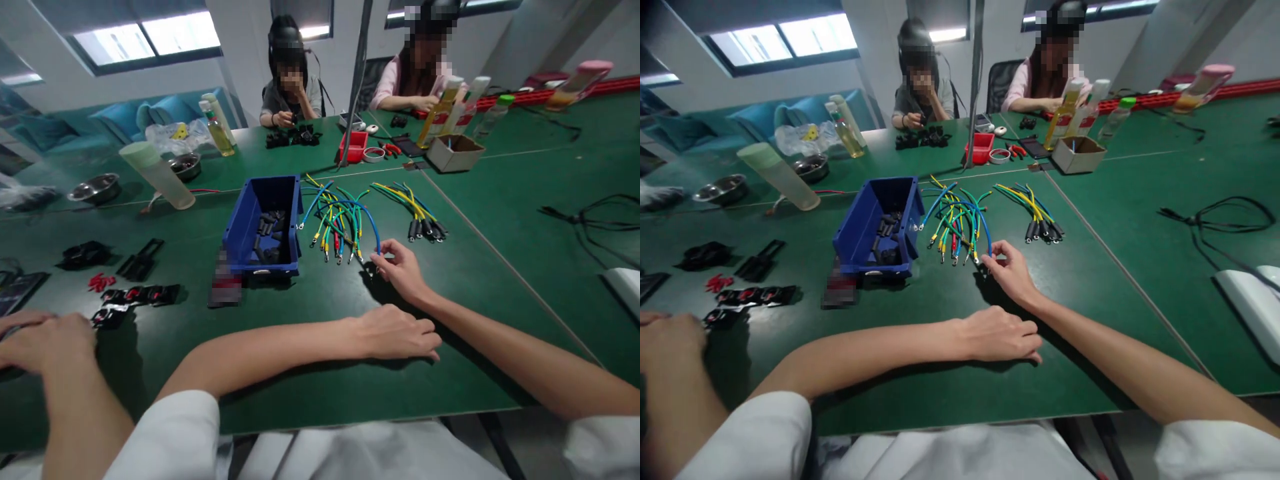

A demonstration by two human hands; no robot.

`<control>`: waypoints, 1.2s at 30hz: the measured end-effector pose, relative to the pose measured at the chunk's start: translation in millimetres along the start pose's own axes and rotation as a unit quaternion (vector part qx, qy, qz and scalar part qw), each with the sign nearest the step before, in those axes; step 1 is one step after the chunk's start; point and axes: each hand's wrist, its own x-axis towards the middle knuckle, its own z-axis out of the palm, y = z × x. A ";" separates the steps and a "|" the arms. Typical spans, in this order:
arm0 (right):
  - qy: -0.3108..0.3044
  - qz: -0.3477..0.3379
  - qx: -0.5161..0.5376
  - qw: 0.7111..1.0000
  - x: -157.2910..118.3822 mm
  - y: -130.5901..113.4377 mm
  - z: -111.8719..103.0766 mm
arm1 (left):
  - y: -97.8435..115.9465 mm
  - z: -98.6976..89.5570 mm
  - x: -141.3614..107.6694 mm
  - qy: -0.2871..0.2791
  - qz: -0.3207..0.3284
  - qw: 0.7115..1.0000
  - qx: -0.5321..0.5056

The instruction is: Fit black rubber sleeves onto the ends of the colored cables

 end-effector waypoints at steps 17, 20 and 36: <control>-0.013 -0.026 -0.028 0.999 -0.4 8.0 -1.8 | -3.4 13.9 0.3 0.062 -0.063 0.996 0.006; -0.038 -0.047 -0.036 0.998 -1.6 6.6 -1.6 | -1.5 14.2 -4.6 0.083 -0.104 0.990 0.040; -0.058 -0.033 0.000 0.998 -0.9 4.6 -4.8 | 3.6 -19.7 -15.4 -0.087 -0.216 0.972 0.022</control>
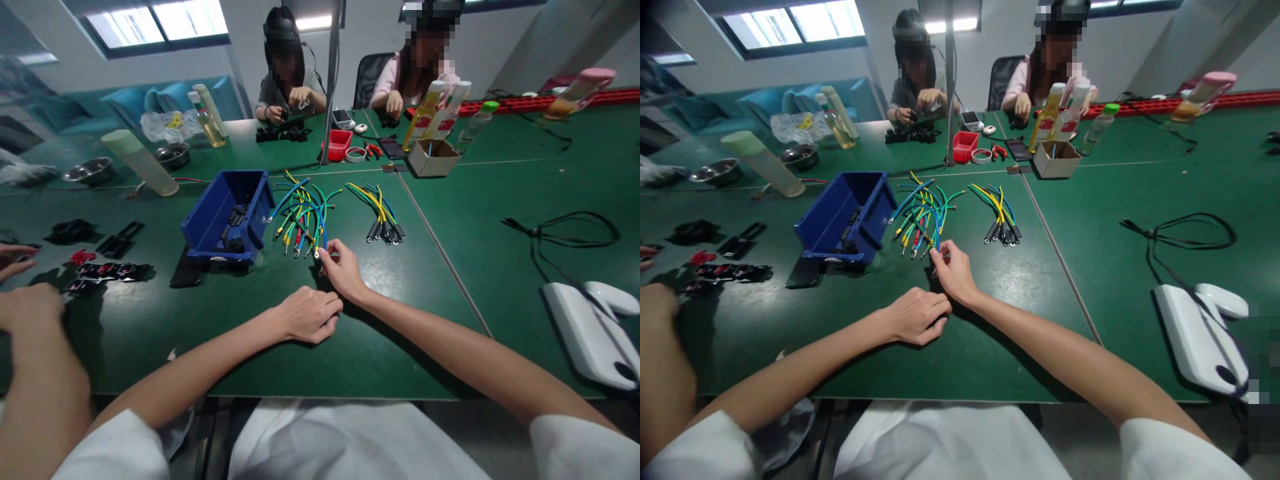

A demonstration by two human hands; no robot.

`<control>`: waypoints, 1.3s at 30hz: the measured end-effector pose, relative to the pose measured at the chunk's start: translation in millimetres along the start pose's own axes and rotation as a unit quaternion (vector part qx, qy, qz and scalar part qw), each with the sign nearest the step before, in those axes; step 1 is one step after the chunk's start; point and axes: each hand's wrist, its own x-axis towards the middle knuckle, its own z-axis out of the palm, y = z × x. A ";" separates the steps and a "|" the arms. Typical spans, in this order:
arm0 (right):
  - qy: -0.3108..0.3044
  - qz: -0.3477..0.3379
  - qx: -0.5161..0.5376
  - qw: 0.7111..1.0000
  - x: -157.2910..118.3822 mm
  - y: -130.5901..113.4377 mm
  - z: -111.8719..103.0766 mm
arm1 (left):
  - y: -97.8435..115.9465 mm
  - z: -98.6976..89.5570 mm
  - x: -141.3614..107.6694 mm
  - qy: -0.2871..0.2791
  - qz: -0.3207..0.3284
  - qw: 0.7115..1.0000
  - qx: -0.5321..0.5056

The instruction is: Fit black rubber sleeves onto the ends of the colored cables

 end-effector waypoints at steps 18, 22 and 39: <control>0.123 -0.012 0.001 0.992 -0.2 4.1 7.5 | -56.8 6.3 -45.1 0.097 -0.079 0.990 -0.061; 0.135 -0.016 0.018 0.991 -0.3 11.6 4.1 | -61.8 2.7 -51.3 0.100 -0.096 0.988 -0.074; 0.105 -0.015 0.086 0.991 -9.0 4.3 3.6 | -68.7 20.2 -46.3 0.298 -0.133 0.931 -0.166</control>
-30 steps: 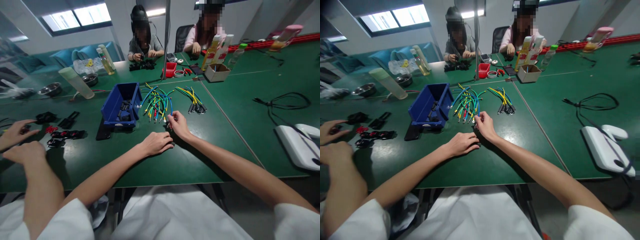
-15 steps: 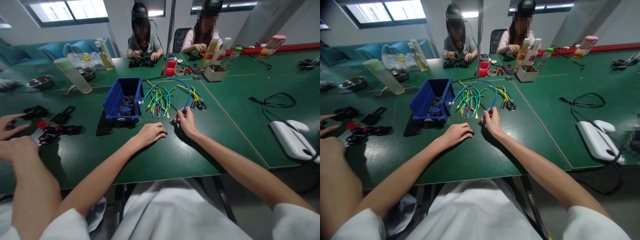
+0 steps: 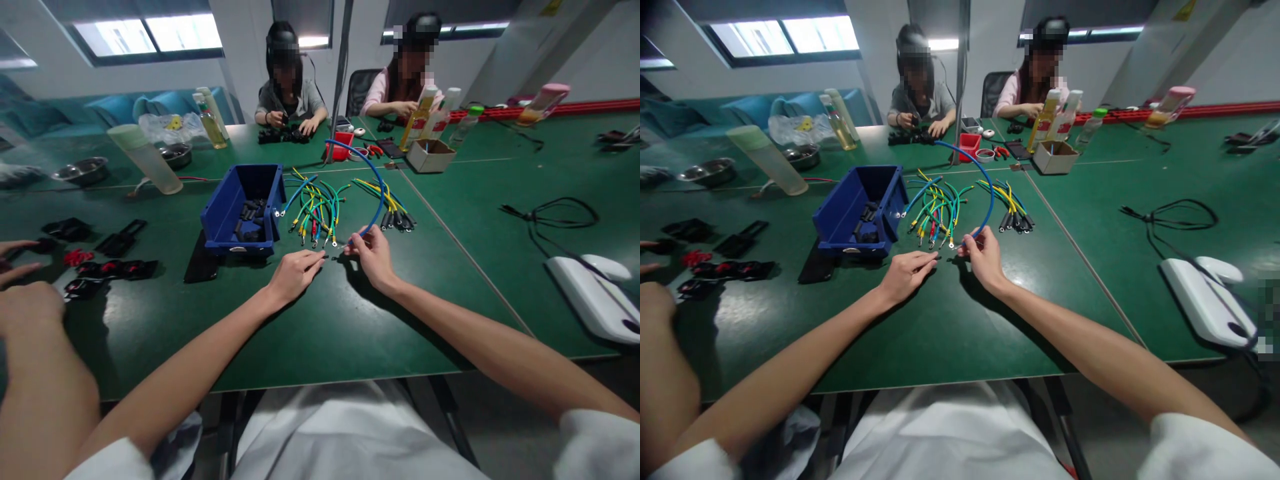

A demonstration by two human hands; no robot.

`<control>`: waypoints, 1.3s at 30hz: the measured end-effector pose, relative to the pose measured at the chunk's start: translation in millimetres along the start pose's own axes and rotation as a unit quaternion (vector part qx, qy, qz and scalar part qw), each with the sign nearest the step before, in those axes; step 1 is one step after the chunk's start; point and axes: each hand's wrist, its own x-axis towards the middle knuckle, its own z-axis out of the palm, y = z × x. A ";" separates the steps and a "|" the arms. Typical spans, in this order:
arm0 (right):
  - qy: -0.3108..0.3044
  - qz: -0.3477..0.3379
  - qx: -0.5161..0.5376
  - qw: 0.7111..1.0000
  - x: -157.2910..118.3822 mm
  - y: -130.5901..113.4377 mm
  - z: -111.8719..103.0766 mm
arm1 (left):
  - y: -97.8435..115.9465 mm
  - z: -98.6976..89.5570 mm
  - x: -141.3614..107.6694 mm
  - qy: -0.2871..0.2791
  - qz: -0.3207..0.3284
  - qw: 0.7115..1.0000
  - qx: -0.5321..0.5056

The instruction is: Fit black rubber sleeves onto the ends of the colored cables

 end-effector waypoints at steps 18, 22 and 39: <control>-0.009 0.012 0.030 0.999 -3.0 -0.2 -2.2 | 2.3 -1.9 8.2 0.068 -0.160 0.984 -0.048; -0.005 0.011 0.033 0.999 -2.3 1.0 -1.8 | 3.7 -1.3 7.6 0.064 -0.156 0.985 -0.030; -0.016 -0.023 0.048 0.998 -1.8 3.8 -2.5 | 6.5 -1.3 7.3 0.030 -0.147 0.988 -0.046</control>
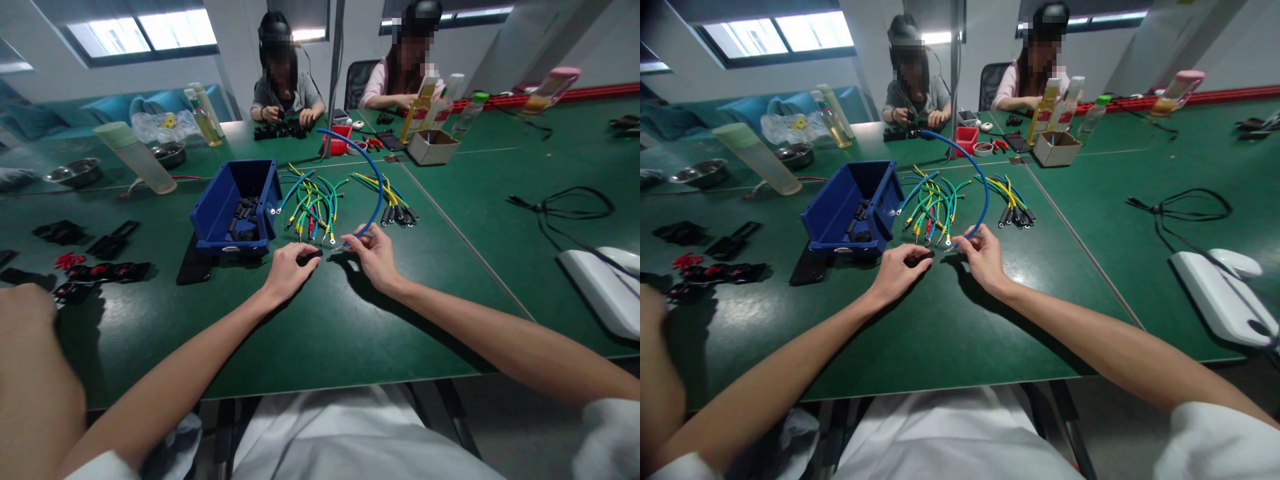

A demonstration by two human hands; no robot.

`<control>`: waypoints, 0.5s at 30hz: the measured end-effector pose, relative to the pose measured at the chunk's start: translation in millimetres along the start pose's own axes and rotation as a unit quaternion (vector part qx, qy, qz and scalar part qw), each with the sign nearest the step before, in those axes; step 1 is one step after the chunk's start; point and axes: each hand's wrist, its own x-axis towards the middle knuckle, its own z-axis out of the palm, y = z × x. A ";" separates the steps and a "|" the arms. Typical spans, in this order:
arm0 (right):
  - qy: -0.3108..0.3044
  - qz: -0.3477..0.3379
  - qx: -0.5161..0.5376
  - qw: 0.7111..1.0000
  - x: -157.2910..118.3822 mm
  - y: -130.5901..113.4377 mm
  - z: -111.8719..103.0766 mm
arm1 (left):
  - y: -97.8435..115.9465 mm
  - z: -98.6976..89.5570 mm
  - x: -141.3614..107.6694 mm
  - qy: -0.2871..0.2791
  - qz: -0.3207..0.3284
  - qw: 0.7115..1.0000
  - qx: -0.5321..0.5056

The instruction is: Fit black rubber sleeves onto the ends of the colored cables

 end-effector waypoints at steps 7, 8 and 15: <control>0.003 -0.002 0.000 1.000 1.1 0.8 0.4 | 0.6 0.8 -0.3 -0.007 0.002 1.000 0.000; 0.003 -0.002 0.000 1.000 1.0 0.5 0.7 | 0.7 0.9 -0.3 -0.006 0.001 1.000 -0.002; -0.005 0.000 -0.010 1.000 -1.1 -2.7 2.2 | 2.2 1.1 0.1 -0.009 0.012 1.000 -0.003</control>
